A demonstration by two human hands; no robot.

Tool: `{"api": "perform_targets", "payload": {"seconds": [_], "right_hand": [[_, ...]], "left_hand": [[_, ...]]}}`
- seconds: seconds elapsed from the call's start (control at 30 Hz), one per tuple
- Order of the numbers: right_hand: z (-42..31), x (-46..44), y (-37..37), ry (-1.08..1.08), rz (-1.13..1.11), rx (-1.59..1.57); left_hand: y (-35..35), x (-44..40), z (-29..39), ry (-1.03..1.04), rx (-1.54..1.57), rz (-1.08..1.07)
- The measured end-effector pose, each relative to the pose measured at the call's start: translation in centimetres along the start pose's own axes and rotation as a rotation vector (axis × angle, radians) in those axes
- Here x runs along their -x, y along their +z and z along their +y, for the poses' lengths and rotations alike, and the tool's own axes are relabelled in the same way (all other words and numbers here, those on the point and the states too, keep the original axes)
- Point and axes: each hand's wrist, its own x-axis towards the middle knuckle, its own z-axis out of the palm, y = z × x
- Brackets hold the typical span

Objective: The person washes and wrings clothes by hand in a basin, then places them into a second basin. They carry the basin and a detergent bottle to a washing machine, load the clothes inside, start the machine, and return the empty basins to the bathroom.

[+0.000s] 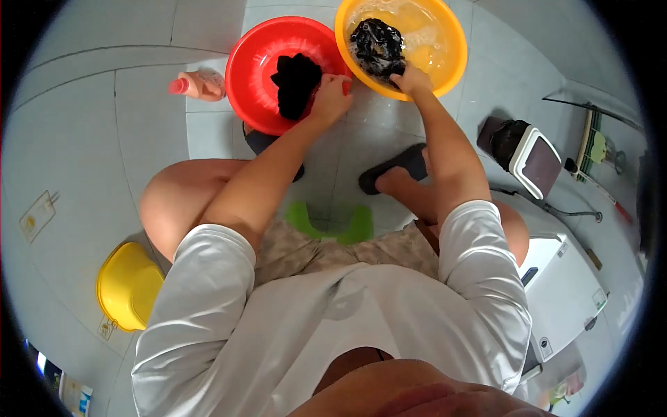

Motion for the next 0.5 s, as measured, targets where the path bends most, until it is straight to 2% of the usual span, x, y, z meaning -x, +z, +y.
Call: {"api": "perform_targets", "payload": {"seconds": [0.07, 0.13, 0.27, 0.3, 0.37, 0.5], "right_hand": [[0.9, -0.1, -1.0, -0.180, 0.037, -0.133], [1.5, 0.9, -3.1, -0.141, 0.103, -0.188], [2.5, 2.4, -9.7, -0.243, 0.081, -0.301], [2.3, 3.5, -11.6, -0.336, 0.013, -0.370], [1.4, 6.7, -15.5, -0.471, -0.143, -0.542], [-0.2, 13.3, -20.6, -0.589, -0.092, -0.601]], "left_hand": [[0.3, -0.3, 1.4, 0.028, -0.013, -0.100], [0.2, -0.3, 3.1, 0.057, 0.006, -0.094], [-1.0, -0.1, 7.2, 0.150, 0.024, -0.141], [-0.7, -0.3, 7.6, 0.163, 0.025, -0.138], [0.2, -1.0, 8.3, 0.335, 0.129, -0.002], [-1.8, -0.3, 12.9, 0.496, 0.129, 0.005]]}}
